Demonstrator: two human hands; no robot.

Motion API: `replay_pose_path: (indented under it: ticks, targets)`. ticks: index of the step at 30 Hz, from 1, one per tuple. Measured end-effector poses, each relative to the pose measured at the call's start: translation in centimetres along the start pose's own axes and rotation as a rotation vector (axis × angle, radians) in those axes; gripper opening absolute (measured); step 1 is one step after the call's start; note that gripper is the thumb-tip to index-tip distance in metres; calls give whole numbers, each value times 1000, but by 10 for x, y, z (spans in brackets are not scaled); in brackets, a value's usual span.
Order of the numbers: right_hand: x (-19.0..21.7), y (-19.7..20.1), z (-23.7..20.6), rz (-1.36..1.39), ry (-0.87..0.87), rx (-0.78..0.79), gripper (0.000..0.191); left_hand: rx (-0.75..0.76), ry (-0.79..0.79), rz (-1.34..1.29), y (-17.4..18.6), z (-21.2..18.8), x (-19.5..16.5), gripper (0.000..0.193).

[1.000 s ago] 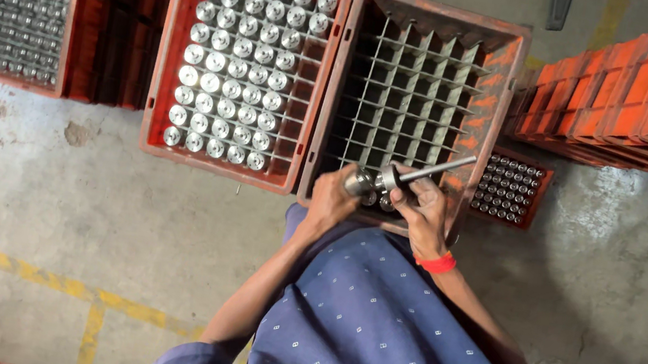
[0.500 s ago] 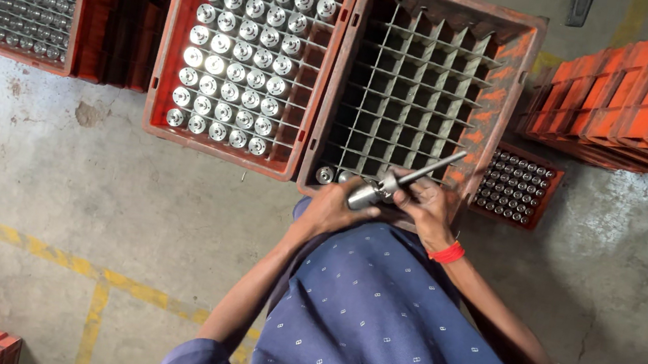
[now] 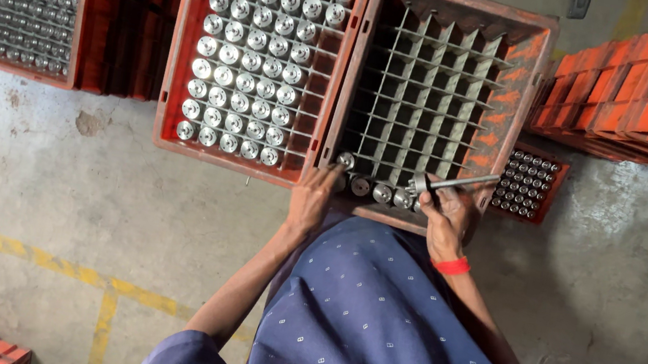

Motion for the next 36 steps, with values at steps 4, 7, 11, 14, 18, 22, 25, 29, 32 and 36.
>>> replay_pose_path:
  ticks: [4, 7, 11, 14, 18, 22, 25, 29, 32, 36]
  targets:
    - [-1, -10, -5, 60, -9, -47, 46, -170, 101, 70, 50, 22, 24, 44]
    - [-2, -19, -1, 16, -14, -37, 43, -187, 334, 204, 72, 35, 46, 50]
    - [-7, -31, 8, 23, 39, 34, 45, -106, 451, 131, 72, 42, 70, 61]
    - [-10, -37, 13, -8, -10, 31, 47, -196, 402, 167, 73, 57, 74, 41]
    - [-10, -40, 15, -12, -38, 63, 45, -132, 344, 54, 93, 60, 76, 36]
    - [-2, -37, 4, -137, -96, 47, 43, -271, 106, -179, 142, 22, 63, 44]
    - [7, -40, 2, -111, -102, 48, 43, -405, -111, -703, 143, 23, 43, 47]
    - [25, -56, 8, -127, -72, 132, 43, -117, 277, -1075, 67, 52, -4, 30]
    - [42, -62, 7, -99, -122, 113, 46, -39, 224, -704, 25, 37, -39, 34]
    - [59, -55, -1, -98, -124, 133, 48, 142, 152, -568, 1, 16, -72, 33]
Point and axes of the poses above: each hand's wrist, its own z-axis towards the middle knuckle, its own y-axis out of the back of the hand, x = y × z, the point moved 2 cm from there along z, towards the middle knuckle, and after that the axes turned 13 degrees about x, right-handed, at the moved point
